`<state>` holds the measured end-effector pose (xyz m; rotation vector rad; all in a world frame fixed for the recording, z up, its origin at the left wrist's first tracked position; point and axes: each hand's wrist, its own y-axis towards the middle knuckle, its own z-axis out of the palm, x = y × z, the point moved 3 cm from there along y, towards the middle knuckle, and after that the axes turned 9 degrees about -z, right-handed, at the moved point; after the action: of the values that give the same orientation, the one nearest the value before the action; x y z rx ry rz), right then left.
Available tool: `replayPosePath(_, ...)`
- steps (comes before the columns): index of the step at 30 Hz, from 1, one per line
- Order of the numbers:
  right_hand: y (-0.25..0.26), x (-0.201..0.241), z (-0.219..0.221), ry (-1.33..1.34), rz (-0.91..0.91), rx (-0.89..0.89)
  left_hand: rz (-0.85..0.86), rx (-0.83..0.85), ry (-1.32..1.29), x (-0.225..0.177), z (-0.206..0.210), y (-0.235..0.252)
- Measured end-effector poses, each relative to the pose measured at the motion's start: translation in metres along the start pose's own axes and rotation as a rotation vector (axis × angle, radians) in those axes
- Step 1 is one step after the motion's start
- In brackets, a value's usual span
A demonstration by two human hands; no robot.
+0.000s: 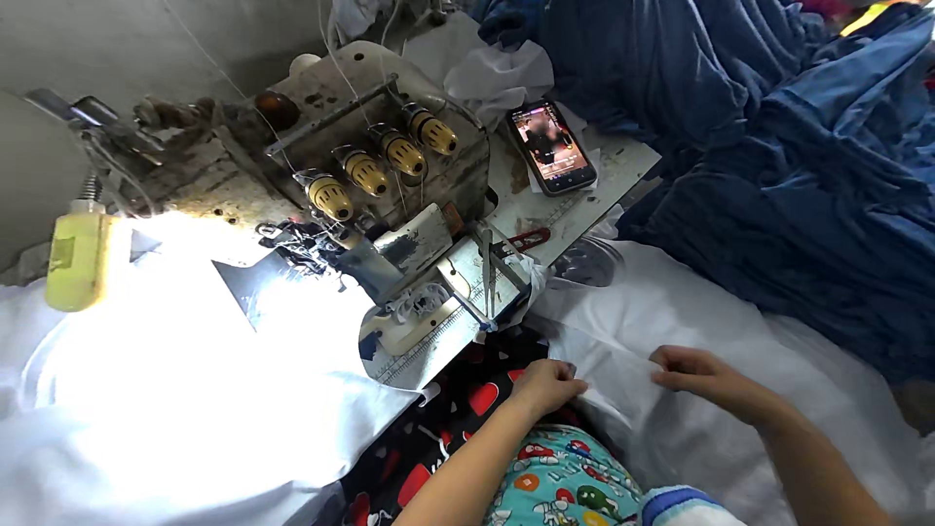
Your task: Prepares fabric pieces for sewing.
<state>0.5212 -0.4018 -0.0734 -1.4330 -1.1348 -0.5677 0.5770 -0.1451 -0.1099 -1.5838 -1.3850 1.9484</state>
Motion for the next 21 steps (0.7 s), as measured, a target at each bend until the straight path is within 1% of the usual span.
replayPosePath(1, -0.009, -0.002, -0.029, -0.141, 0.078, -0.059, -0.051, -0.025, 0.122, 0.002, -0.003, 0.0)
replayPosePath(3, -0.027, -0.005, -0.081, -0.464, 0.308, -0.202, -0.102, -0.046, 0.259, 0.002, -0.007, 0.002)
replayPosePath(4, -0.034, -0.007, -0.098, -0.605, 0.414, -0.264, -0.105, -0.05, 0.297, -0.001, -0.007, 0.002)
replayPosePath(5, -0.039, -0.01, -0.108, -0.701, 0.457, -0.312, -0.098, -0.058, 0.326, -0.004, -0.006, 0.001)
replayPosePath(6, -0.039, -0.013, -0.11, -0.725, 0.422, -0.344, -0.081, -0.072, 0.349, -0.008, -0.004, 0.0)
replayPosePath(7, -0.033, -0.015, -0.105, -0.699, 0.343, -0.348, -0.057, -0.099, 0.365, -0.011, -0.003, -0.002)
replayPosePath(8, -0.023, -0.019, -0.093, -0.642, 0.261, -0.308, -0.01, -0.138, 0.384, -0.015, -0.002, -0.003)
replayPosePath(9, -0.011, -0.025, -0.077, -0.606, 0.181, -0.245, 0.08, -0.188, 0.42, -0.018, 0.0, -0.005)
replayPosePath(10, 0.0, -0.027, -0.058, -0.599, 0.149, -0.189, 0.223, -0.239, 0.473, -0.021, 0.003, -0.007)
replayPosePath(11, 0.009, -0.024, -0.038, -0.613, 0.143, -0.169, 0.408, -0.281, 0.53, -0.023, 0.007, -0.008)
replayPosePath(12, 0.015, -0.021, -0.022, -0.642, 0.099, -0.208, 0.585, -0.285, 0.595, -0.026, 0.012, -0.008)
replayPosePath(13, 0.02, -0.022, -0.009, -0.662, 0.009, -0.297, 0.722, -0.238, 0.659, -0.028, 0.018, -0.008)
replayPosePath(14, 0.024, -0.026, -0.001, -0.695, -0.094, -0.419, 0.795, -0.156, 0.71, -0.029, 0.024, -0.006)
replayPosePath(15, 0.028, -0.031, 0.004, -0.742, -0.165, -0.537, 0.812, -0.087, 0.749, -0.029, 0.029, -0.003)
replayPosePath(16, 0.032, -0.033, 0.005, -0.773, -0.183, -0.617, 0.778, -0.036, 0.767, -0.03, 0.033, 0.001)
replayPosePath(17, 0.037, -0.032, 0.003, -0.792, -0.162, -0.654, 0.731, -0.03, 0.77, -0.031, 0.034, 0.005)
replayPosePath(19, 0.053, -0.02, -0.008, -0.781, -0.086, -0.642, 0.614, -0.099, 0.792, -0.036, 0.033, 0.009)
replayPosePath(21, 0.074, -0.011, -0.022, -0.74, -0.058, -0.608, 0.458, -0.14, 0.803, -0.044, 0.029, 0.01)
